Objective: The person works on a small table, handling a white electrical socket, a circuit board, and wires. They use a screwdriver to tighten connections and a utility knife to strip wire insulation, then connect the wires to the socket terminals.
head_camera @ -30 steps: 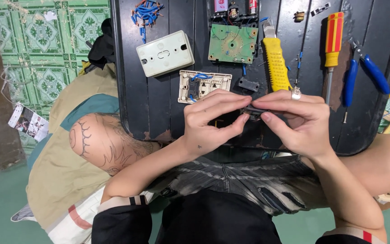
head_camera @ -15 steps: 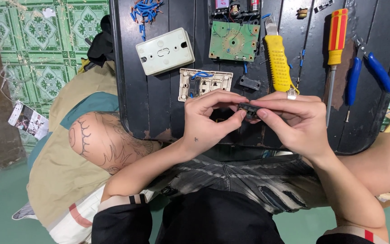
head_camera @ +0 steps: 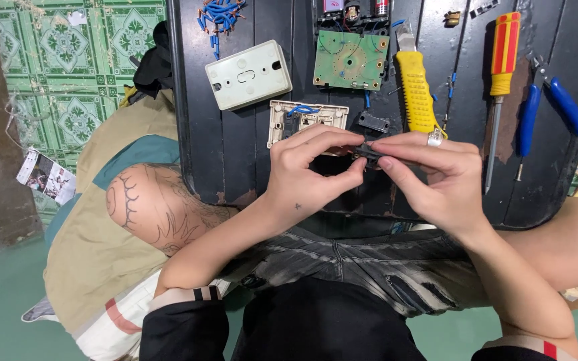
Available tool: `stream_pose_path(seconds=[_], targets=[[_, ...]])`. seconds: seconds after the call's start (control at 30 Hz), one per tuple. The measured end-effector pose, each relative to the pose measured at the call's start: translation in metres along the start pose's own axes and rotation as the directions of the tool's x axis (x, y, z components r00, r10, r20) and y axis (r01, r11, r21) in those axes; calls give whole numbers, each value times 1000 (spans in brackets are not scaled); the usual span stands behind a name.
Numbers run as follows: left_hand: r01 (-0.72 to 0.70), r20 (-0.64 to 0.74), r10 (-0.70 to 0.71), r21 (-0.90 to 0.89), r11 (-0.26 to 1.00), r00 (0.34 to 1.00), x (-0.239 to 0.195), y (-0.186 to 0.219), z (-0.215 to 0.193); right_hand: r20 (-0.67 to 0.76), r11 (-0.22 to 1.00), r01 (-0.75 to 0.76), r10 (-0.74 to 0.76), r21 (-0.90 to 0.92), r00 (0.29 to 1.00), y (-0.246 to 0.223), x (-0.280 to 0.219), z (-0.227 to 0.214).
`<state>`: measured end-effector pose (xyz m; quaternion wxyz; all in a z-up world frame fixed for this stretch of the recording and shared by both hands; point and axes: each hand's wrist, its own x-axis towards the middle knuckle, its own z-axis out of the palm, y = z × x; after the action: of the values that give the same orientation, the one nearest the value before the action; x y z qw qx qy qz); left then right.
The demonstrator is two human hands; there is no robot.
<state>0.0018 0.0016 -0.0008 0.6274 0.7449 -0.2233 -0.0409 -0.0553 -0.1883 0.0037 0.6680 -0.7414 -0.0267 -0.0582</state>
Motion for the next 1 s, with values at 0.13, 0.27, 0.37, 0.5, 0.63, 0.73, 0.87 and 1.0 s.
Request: stream_pose_path(seconds=[0.13,0.27,0.37,0.5,0.63,0.73,0.87,1.0], targets=[[-90,-39,95,123,988,995,-3,0,4,7,999,17,-16,-31,1000,3,-2,3],[-156,-36,169,235,959,985,-5,3,3,15,995,74,-73,-68,997,8,-5,6],[-177,-35,191,245,953,981,-8,3,2,14,996,61,-60,-64,998,8,-6,7],[-106,-27,109,96,990,994,-8,1,-1,-11,997,-71,71,-28,997,6,-9,4],[-3,160,3,3,1000,987,4,8,-21,-56,978,-191,187,-89,981,4,-17,-4],[-53,336,76,-77,996,939,10,1,-28,-78,975,-175,165,-138,983,2,-16,-7],[-242,317,245,-48,969,916,9,-2,-25,-21,987,-122,120,-106,993,-2,-13,-5],[-297,241,274,64,953,931,13,15,-29,54,847,198,-198,-494,979,-10,4,-38]])
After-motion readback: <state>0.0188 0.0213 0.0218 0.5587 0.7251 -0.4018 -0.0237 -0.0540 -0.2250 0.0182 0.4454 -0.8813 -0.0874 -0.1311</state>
